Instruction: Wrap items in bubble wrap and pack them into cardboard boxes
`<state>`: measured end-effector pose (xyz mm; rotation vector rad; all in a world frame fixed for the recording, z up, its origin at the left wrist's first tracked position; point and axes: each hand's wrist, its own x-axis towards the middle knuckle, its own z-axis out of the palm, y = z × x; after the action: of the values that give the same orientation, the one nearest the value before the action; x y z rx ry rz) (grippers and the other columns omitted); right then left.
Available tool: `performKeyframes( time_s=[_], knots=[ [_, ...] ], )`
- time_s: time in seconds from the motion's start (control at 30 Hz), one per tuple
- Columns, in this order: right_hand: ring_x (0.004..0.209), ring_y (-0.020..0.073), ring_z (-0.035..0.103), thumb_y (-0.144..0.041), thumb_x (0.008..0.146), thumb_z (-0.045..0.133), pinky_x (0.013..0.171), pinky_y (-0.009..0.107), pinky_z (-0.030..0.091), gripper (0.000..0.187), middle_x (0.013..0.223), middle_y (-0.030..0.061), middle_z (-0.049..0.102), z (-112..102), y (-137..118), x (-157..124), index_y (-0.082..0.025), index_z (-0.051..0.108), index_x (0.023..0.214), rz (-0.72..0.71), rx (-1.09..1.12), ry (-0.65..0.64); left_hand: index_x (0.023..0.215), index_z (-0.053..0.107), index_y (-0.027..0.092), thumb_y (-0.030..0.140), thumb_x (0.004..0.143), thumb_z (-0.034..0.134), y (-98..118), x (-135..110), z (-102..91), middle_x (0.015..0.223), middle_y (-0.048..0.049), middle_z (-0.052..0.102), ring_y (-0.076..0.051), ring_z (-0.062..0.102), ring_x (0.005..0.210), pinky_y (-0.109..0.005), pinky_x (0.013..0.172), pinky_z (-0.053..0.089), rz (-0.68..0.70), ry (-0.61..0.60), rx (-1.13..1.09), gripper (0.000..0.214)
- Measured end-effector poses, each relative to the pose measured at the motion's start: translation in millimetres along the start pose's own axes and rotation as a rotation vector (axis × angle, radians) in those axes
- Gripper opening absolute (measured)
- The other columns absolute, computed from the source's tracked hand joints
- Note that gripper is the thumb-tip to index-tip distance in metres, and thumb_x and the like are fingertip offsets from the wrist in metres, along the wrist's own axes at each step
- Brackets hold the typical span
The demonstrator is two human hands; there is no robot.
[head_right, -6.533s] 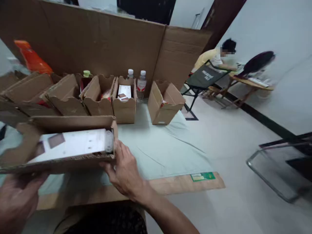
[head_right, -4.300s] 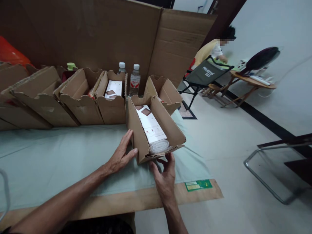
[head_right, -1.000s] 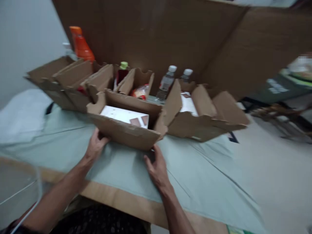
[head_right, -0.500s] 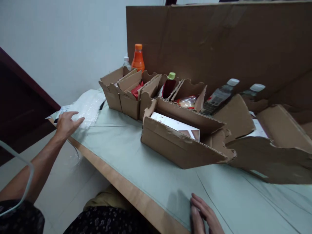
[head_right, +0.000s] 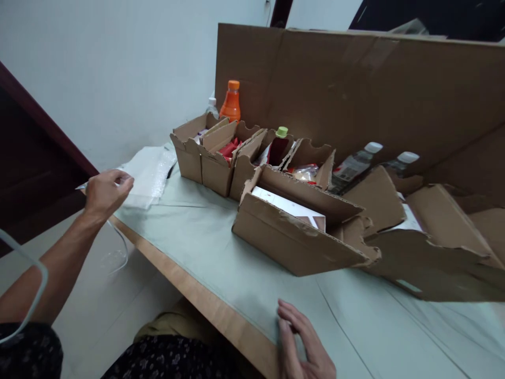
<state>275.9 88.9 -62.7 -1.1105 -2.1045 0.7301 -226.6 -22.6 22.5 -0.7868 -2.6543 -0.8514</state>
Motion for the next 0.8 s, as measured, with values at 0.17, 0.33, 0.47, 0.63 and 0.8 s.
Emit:
performKeyframes(
  time_s=[0.17, 0.33, 0.47, 0.63, 0.8],
  knots=[
    [0.104, 0.0282, 0.076, -0.033, 0.091, 0.067, 0.085, 0.041, 0.065, 0.041, 0.125, 0.0137, 0.075, 49, -58, 20, -0.025, 0.069, 0.131, -0.019, 0.337, -0.281, 0.078, 0.066, 0.02, 0.035, 0.083, 0.058, 74, -78, 9.3, 0.091, -0.0065, 0.072, -0.019, 0.063, 0.075, -0.035, 0.079, 0.052, 0.209, -0.136, -0.456, 0.018],
    [0.126, 0.0306, 0.065, -0.033, 0.082, 0.076, 0.096, 0.046, 0.059, 0.085, 0.148, 0.0184, 0.06, 86, -73, 27, -0.022, 0.039, 0.157, 0.112, 0.582, -0.377, 0.084, 0.07, 0.021, 0.033, 0.09, 0.058, 137, -192, 36.0, 0.101, -0.0068, 0.077, -0.016, 0.07, 0.073, -0.027, 0.063, 0.056, 0.339, -0.52, -0.742, 0.018],
    [0.11, 0.026, 0.07, -0.04, 0.092, 0.063, 0.097, 0.042, 0.057, 0.052, 0.127, 0.0151, 0.071, 66, -45, 22, -0.016, 0.058, 0.138, 0.264, 0.48, -0.092, 0.103, 0.073, 0.022, 0.035, 0.092, 0.062, 134, -231, 37.4, 0.123, -0.0113, 0.072, -0.023, 0.072, 0.1, -0.035, 0.081, 0.061, 0.421, -0.659, -0.831, 0.02],
    [0.089, 0.0219, 0.07, -0.042, 0.092, 0.065, 0.081, 0.035, 0.057, 0.047, 0.109, 0.0098, 0.075, 6, -9, 6, -0.017, 0.064, 0.131, 0.353, 0.326, -0.004, 0.11, 0.072, 0.019, 0.041, 0.088, 0.06, 82, -179, 56.7, 0.126, -0.0193, 0.067, -0.038, 0.06, 0.123, -0.057, 0.107, 0.047, 0.486, -0.32, -0.365, 0.033],
    [0.075, 0.0207, 0.066, -0.041, 0.089, 0.064, 0.077, 0.036, 0.054, 0.06, 0.086, 0.0047, 0.072, -28, 12, 2, -0.012, 0.057, 0.141, 0.401, 0.063, 0.116, 0.132, 0.062, 0.017, 0.043, 0.084, 0.059, 55, -145, 80.7, 0.118, -0.0212, 0.067, -0.043, 0.058, 0.117, -0.06, 0.106, 0.043, 0.47, -0.358, -0.051, 0.055]
  ],
)
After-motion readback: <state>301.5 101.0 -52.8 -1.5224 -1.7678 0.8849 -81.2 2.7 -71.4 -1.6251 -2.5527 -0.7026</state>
